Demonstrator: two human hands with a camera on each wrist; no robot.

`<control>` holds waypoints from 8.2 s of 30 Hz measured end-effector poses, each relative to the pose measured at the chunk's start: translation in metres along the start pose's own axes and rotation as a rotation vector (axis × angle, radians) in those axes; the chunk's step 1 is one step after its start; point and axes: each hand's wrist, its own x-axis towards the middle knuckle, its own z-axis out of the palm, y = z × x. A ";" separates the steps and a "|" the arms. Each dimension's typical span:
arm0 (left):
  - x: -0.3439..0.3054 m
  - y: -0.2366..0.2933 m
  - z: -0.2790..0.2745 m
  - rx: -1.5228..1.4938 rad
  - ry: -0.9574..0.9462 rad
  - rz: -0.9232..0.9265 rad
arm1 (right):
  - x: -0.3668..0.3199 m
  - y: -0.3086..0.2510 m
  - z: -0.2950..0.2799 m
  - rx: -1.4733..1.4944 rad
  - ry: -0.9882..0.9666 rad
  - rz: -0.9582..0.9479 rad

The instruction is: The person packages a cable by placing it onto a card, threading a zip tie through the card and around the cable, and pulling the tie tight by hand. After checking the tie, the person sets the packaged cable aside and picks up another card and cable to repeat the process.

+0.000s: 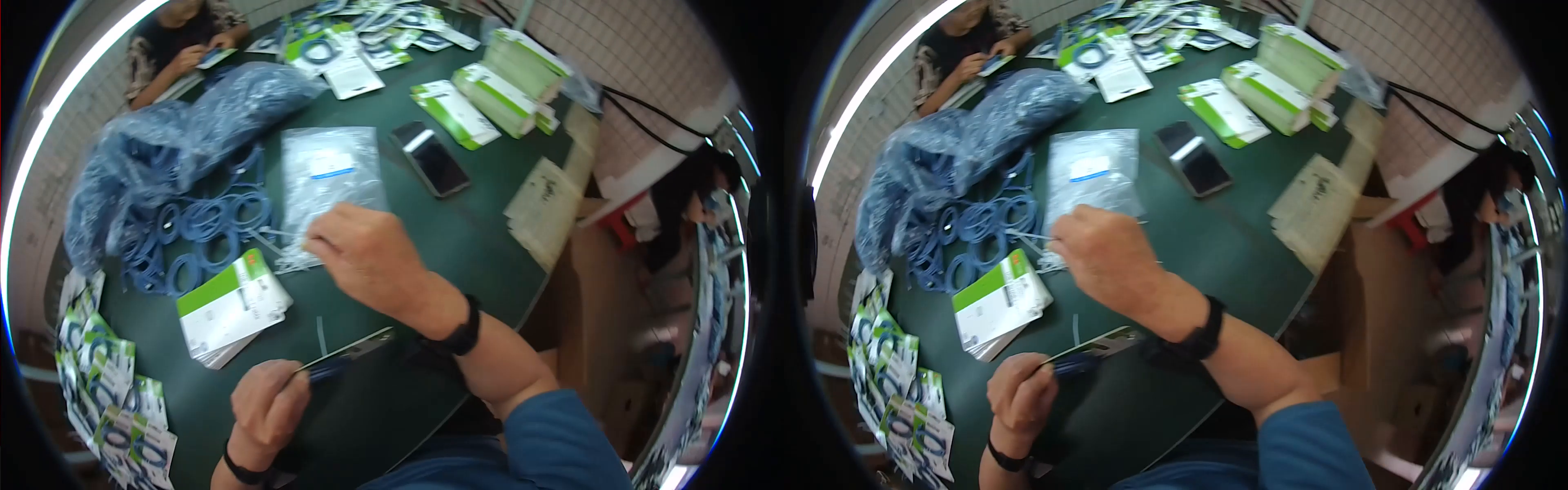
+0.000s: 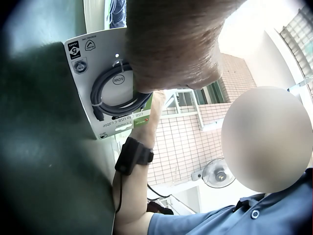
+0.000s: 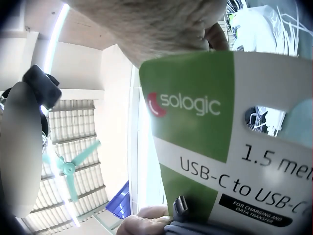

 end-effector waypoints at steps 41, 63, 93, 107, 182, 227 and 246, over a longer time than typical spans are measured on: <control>-0.006 0.004 -0.014 0.021 0.043 0.104 | -0.006 -0.038 0.005 1.015 -0.591 0.866; -0.009 -0.001 -0.020 0.072 0.072 0.095 | -0.013 -0.030 0.017 0.437 -0.504 0.526; -0.008 -0.011 -0.017 0.001 0.040 -0.007 | -0.009 -0.029 0.029 1.004 -0.688 0.908; -0.007 -0.011 -0.017 0.017 0.039 0.029 | -0.014 -0.030 0.035 0.998 -0.763 0.900; -0.005 -0.006 -0.022 0.085 -0.029 0.103 | -0.014 -0.036 0.021 1.011 -1.051 0.761; -0.005 -0.003 -0.023 -0.009 -0.037 0.091 | -0.015 -0.040 0.022 0.990 -1.114 0.769; -0.013 -0.010 -0.007 -0.447 0.016 -0.562 | -0.012 -0.068 -0.004 0.451 -0.655 0.092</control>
